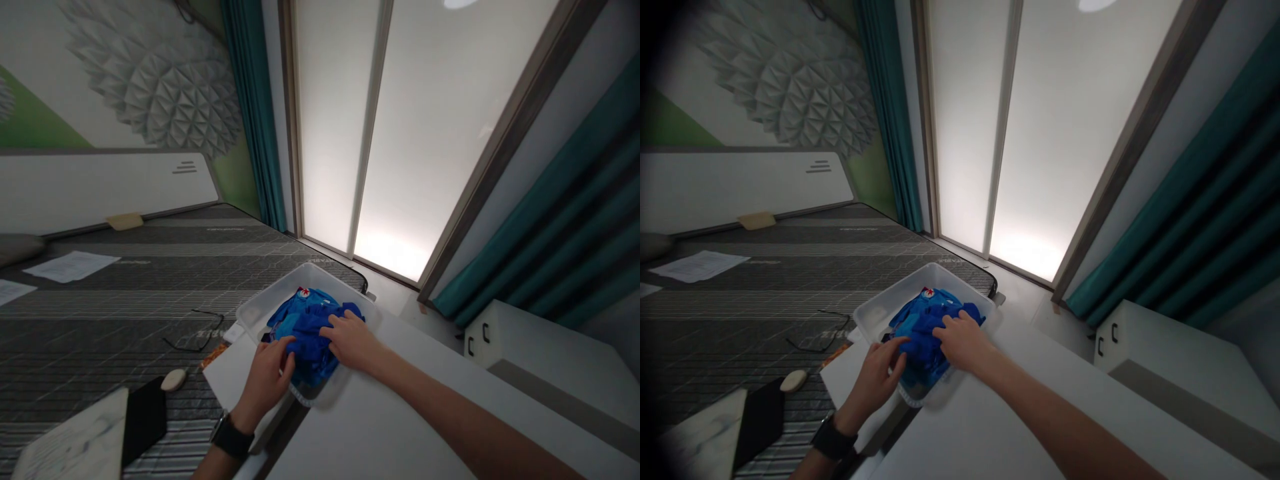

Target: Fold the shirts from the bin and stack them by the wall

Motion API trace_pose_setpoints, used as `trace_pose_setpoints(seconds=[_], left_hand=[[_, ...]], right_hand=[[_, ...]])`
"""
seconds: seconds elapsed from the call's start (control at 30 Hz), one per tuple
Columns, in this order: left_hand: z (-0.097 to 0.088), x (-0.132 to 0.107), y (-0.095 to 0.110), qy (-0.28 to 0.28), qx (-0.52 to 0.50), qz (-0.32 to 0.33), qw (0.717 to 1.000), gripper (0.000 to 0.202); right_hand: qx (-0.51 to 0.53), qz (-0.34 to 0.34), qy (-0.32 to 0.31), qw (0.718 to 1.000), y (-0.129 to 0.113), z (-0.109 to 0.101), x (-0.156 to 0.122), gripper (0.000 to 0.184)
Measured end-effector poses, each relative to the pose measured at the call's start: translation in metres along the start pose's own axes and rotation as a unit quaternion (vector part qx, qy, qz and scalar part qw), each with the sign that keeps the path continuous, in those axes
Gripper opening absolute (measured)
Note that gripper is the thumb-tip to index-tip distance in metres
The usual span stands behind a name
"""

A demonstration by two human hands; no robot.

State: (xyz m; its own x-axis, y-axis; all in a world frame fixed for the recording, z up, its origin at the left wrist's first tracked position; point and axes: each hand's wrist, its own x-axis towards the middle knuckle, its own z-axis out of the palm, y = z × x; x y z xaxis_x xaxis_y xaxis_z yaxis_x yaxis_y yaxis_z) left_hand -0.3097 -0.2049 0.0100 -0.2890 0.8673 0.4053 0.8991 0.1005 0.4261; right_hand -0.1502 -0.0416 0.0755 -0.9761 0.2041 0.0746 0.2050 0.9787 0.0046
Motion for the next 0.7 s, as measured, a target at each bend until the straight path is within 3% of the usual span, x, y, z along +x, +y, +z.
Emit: trace_pose_setpoints(seconds=[0.23, 0.3, 0.43, 0.57, 0.7], left_hand=[[-0.001, 0.001, -0.001, -0.010, 0.004, 0.004, 1.000, 0.032], [-0.002, 0.001, 0.001, -0.014, 0.005, 0.005, 1.000, 0.030], [-0.005, 0.003, 0.004, -0.022, 0.017, 0.005, 1.000, 0.030], [-0.005, 0.004, 0.005, -0.023, 0.029, 0.010, 0.999, 0.031], [-0.007, 0.004, 0.008, -0.021, 0.035, 0.016, 0.999, 0.030]], right_hand=[[0.069, 0.134, 0.100, 0.984, 0.025, -0.033, -0.071, 0.019], [0.073, 0.157, 0.081, 0.982, 0.035, -0.037, -0.094, 0.022], [0.043, 0.189, -0.037, 0.980, 0.047, -0.036, -0.125, 0.038], [0.046, 0.208, -0.029, 0.977, 0.041, -0.022, -0.123, 0.034], [0.065, 0.203, -0.046, 0.976, 0.021, 0.004, -0.097, 0.084]])
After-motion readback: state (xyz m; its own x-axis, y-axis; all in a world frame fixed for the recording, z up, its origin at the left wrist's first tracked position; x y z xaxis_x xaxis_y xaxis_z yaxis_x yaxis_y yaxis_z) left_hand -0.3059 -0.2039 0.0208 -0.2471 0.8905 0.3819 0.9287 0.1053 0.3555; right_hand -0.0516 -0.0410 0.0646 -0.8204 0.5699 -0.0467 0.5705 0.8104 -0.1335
